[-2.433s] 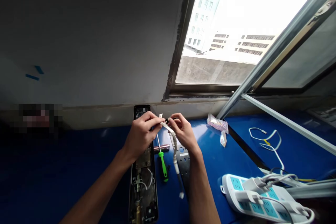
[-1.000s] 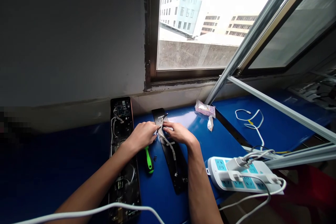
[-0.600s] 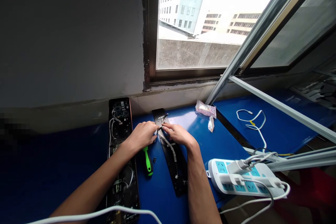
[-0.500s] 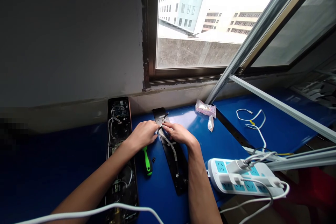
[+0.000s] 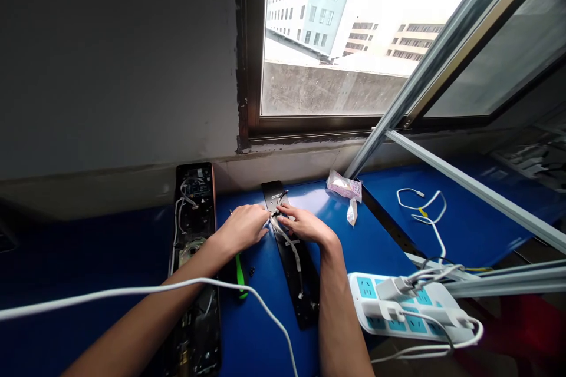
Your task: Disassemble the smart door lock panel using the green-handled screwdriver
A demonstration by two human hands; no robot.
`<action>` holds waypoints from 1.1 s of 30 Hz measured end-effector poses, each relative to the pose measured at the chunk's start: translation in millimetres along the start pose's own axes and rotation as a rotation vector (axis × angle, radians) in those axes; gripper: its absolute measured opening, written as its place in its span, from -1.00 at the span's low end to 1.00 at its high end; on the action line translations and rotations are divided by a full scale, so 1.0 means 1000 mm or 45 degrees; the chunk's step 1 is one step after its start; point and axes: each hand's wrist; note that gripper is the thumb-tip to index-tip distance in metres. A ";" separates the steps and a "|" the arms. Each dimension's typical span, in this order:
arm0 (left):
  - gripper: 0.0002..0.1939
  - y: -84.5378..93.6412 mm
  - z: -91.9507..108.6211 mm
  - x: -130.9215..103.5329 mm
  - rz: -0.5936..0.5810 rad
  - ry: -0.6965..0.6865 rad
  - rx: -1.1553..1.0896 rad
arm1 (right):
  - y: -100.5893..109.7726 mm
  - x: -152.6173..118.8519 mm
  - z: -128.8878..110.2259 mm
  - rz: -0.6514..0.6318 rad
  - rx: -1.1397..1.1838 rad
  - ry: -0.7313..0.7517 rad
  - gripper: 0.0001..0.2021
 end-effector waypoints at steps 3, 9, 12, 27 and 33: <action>-0.81 0.003 -0.002 -0.008 0.033 -0.005 -0.020 | 0.004 -0.005 -0.002 0.050 -0.045 0.036 -0.48; -0.75 0.018 -0.014 -0.040 0.162 0.009 -0.101 | 0.012 -0.019 -0.033 0.245 -0.060 0.202 -0.54; -0.74 0.025 -0.027 -0.058 0.343 0.010 -0.194 | 0.012 -0.023 -0.065 0.289 -0.036 0.332 -0.57; -0.74 0.006 -0.085 -0.138 1.034 0.145 -0.348 | -0.018 0.017 -0.161 0.101 -0.295 0.592 -0.89; -0.76 -0.021 -0.076 -0.163 1.073 0.114 -0.448 | -0.037 0.030 -0.140 -0.076 -0.394 0.384 -0.73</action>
Point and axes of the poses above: each hand's wrist, its own x-axis towards the middle knuckle, its own y-axis out of the back of the hand, z = x × y, and after that the axes turned 1 degree about -x, right-handed
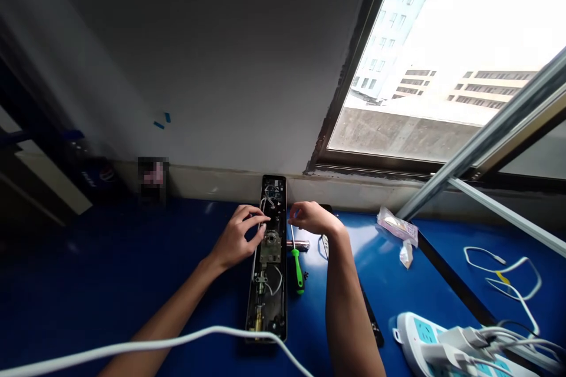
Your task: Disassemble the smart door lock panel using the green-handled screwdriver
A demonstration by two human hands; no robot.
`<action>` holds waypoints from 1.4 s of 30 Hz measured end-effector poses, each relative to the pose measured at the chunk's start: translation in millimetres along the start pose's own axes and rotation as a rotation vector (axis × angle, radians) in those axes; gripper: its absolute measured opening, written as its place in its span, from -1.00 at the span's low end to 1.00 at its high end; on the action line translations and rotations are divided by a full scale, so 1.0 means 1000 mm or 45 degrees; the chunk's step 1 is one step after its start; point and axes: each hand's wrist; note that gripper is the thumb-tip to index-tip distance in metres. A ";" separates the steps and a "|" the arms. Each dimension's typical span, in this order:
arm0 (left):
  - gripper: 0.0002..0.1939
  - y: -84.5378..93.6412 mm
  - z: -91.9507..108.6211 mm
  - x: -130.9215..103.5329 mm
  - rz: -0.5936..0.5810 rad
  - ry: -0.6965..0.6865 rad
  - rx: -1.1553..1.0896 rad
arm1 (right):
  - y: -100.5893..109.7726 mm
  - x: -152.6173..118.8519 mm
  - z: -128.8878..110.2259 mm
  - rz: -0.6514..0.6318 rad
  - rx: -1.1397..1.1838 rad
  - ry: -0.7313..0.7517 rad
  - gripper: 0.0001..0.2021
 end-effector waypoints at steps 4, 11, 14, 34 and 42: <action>-0.76 -0.006 0.002 -0.013 -0.115 -0.022 -0.029 | -0.022 0.003 0.008 0.103 0.090 0.018 -0.65; -0.80 -0.014 -0.002 -0.013 -0.127 -0.064 -0.007 | -0.064 -0.014 0.015 0.668 0.304 0.106 -0.71; -0.79 -0.009 0.001 -0.009 -0.107 -0.109 0.025 | -0.075 -0.028 0.019 0.808 0.393 0.147 -0.71; -0.91 -0.113 0.065 0.082 -0.857 -0.222 0.363 | -0.060 -0.074 0.058 1.703 0.863 -0.134 -0.69; -0.83 -0.130 0.064 0.080 -0.947 -0.130 0.408 | -0.065 -0.066 0.060 1.629 0.930 -0.065 -0.71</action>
Point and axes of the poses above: each hand's wrist, its own x-axis towards the middle knuckle, its own y-axis out of the back of the hand, z = x × y, and after that the axes turned 1 degree about -x, right-handed
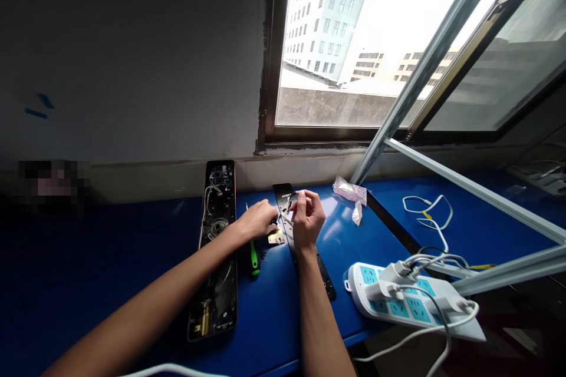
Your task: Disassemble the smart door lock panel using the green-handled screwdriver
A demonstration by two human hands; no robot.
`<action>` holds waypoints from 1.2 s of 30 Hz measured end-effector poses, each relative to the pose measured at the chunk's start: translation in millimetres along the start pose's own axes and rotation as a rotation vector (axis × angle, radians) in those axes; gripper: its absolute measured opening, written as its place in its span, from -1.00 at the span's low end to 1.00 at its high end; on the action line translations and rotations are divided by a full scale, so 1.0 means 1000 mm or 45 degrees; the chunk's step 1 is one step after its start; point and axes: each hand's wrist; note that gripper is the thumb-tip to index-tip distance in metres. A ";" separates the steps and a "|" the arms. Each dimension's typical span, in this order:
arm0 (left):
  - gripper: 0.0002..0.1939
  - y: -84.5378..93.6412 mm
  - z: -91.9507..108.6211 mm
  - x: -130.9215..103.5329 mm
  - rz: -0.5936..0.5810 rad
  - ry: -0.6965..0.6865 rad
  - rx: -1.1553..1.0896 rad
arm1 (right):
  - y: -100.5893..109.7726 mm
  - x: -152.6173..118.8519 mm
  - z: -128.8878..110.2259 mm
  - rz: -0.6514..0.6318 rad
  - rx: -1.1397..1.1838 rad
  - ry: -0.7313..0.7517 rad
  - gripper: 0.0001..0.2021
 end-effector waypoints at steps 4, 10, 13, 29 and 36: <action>-0.84 0.000 0.003 0.005 -0.022 0.021 0.004 | -0.001 0.001 0.005 -0.012 0.037 0.014 -0.70; -0.89 0.000 0.000 0.007 -0.067 0.006 0.006 | -0.002 0.002 0.009 -0.030 0.063 0.010 -0.70; -0.86 -0.001 -0.001 0.006 -0.064 0.002 0.018 | -0.003 0.001 0.010 -0.055 0.070 0.008 -0.70; -0.89 0.004 0.009 0.005 -0.046 0.038 0.090 | -0.003 0.000 0.014 -0.098 0.043 0.003 -0.69; -0.82 0.019 0.011 -0.008 0.023 -0.034 0.032 | -0.002 -0.002 0.014 -0.142 0.017 0.018 -0.69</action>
Point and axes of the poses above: each hand's wrist, its own x-axis towards the middle knuckle, its own y-axis out of the back of the hand, z = x × y, and after that the axes turned 1 degree about -x, right-handed
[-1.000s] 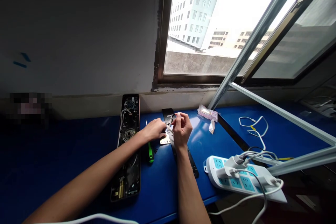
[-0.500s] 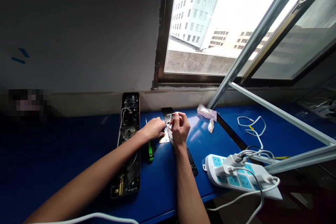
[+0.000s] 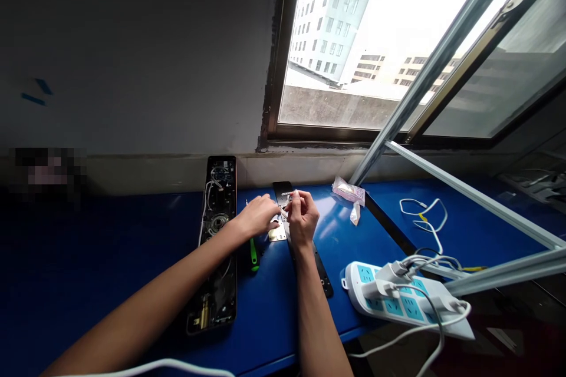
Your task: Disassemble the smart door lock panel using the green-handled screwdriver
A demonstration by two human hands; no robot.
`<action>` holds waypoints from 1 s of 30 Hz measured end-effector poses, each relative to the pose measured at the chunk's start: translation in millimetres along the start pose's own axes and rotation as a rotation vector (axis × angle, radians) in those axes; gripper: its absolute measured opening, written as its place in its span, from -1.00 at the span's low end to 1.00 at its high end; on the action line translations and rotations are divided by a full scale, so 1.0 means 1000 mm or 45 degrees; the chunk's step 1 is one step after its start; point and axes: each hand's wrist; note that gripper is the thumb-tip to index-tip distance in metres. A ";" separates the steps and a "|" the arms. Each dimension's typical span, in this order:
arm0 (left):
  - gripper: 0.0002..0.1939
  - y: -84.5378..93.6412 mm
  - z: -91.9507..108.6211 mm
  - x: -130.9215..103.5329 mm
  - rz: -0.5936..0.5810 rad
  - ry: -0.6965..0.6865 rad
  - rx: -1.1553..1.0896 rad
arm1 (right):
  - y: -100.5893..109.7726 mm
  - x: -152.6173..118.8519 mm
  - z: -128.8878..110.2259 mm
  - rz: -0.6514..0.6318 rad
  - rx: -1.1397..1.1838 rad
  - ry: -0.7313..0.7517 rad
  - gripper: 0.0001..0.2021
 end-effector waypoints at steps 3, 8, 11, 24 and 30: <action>-0.74 0.018 -0.009 -0.024 0.076 -0.014 -0.045 | -0.001 -0.002 0.000 -0.050 -0.011 0.014 -0.70; -0.75 0.047 -0.037 -0.079 0.128 0.035 -0.225 | -0.006 -0.007 -0.001 -0.165 -0.042 0.046 -0.72; -0.77 0.055 -0.053 -0.101 0.071 0.124 -0.255 | -0.010 -0.011 -0.002 -0.242 -0.066 0.075 -0.73; -0.83 0.053 -0.076 -0.113 0.006 0.123 -0.276 | -0.024 -0.027 0.000 -0.496 -0.231 0.241 -0.79; -0.86 0.049 -0.077 -0.112 0.022 0.133 -0.245 | -0.025 -0.032 0.000 -0.611 -0.267 0.303 -0.82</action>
Point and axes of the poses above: each hand's wrist, its own x-axis towards the middle knuckle, its own y-axis out of the back of the hand, z = x × y, and after that the axes turned 1 degree about -x, right-handed
